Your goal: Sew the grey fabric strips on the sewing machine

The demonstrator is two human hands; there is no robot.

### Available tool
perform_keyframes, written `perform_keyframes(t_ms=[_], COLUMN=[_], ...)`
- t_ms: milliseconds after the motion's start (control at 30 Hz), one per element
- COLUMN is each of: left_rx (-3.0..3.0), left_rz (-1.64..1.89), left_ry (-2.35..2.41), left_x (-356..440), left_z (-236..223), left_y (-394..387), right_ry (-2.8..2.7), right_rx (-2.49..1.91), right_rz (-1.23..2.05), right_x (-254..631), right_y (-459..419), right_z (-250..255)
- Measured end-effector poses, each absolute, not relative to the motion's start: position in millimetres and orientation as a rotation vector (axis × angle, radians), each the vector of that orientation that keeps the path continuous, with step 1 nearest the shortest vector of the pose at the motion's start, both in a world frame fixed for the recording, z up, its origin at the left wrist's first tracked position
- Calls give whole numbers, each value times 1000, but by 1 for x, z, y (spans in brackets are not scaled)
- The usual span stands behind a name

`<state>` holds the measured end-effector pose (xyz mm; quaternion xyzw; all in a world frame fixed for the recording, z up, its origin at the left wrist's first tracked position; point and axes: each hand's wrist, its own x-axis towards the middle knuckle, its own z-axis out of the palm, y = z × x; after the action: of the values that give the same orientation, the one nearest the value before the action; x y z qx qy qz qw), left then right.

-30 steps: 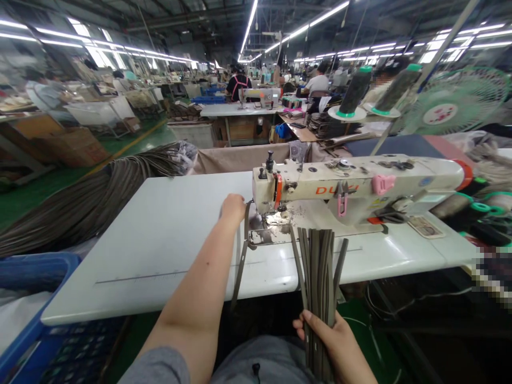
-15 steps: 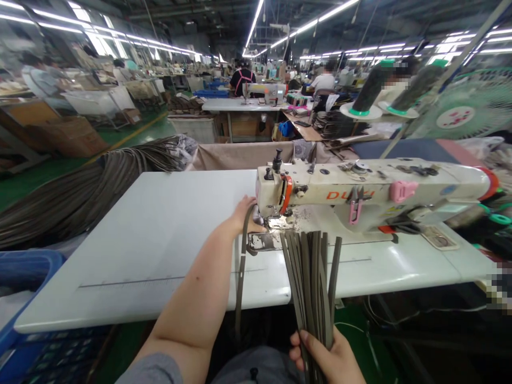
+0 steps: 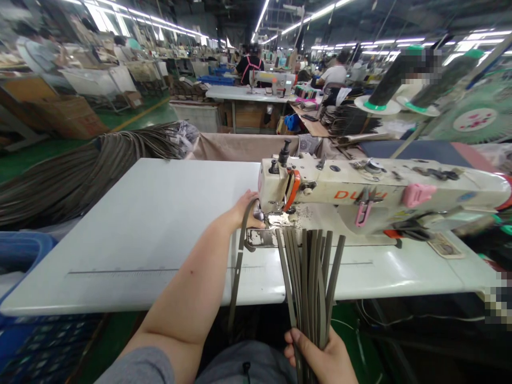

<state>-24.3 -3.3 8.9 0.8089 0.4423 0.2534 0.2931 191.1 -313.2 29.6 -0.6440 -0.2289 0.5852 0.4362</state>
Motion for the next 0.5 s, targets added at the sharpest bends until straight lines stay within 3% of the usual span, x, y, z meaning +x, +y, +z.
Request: perform_keyframes(t_ms=[500], left_rx=[2140], left_rz=[758], left_ry=[1377], left_x=[-19], left_z=[-2], left_y=[6], right_ry=[-661], right_rx=[-1666], right_rz=[1369], right_x=[185], right_y=[-304], right_z=[37])
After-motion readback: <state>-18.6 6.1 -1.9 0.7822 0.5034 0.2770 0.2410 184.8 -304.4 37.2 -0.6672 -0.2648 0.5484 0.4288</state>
